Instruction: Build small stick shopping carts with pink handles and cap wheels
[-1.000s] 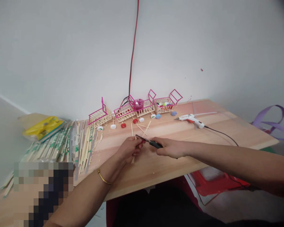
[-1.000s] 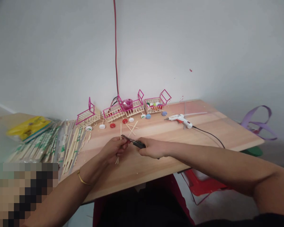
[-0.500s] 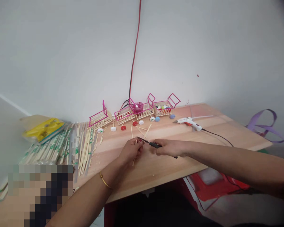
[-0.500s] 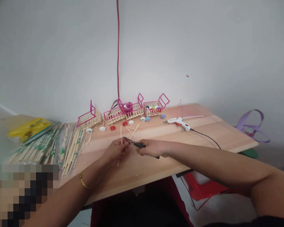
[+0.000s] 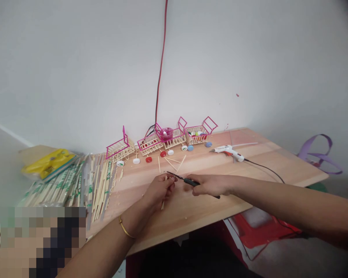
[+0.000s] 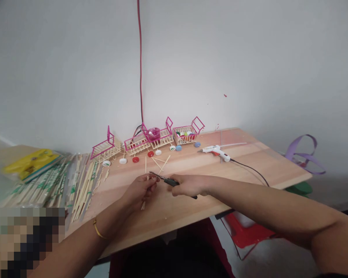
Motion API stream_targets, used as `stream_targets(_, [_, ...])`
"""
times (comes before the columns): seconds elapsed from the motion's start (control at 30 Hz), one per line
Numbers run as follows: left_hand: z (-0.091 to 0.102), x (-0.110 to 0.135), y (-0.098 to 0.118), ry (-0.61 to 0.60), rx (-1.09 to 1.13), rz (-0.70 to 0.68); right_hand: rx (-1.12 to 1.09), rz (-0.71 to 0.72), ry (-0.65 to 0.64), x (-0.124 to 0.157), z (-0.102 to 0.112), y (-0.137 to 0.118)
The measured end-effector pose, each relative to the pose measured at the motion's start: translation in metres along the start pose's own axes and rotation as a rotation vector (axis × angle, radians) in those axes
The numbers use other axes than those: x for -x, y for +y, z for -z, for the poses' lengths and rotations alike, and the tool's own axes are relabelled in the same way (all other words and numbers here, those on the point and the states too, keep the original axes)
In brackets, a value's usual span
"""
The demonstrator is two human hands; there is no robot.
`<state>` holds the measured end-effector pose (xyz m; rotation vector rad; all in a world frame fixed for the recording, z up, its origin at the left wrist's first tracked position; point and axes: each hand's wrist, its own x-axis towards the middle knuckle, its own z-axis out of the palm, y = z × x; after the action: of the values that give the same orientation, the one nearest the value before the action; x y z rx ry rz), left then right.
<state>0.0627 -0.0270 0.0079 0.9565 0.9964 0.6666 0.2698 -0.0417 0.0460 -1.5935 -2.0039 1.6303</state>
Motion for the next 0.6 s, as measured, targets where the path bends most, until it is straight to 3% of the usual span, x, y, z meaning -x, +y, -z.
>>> stream_targets(0.27, [-0.002,-0.001,0.0,-0.007,0.033,0.061,-0.031,-0.088,-0.004,0.008,-0.007,-0.017])
stream_targets(0.6, [0.008,-0.006,0.0,-0.114,0.016,0.279,-0.295,-0.398,-0.177,-0.007,-0.014,-0.015])
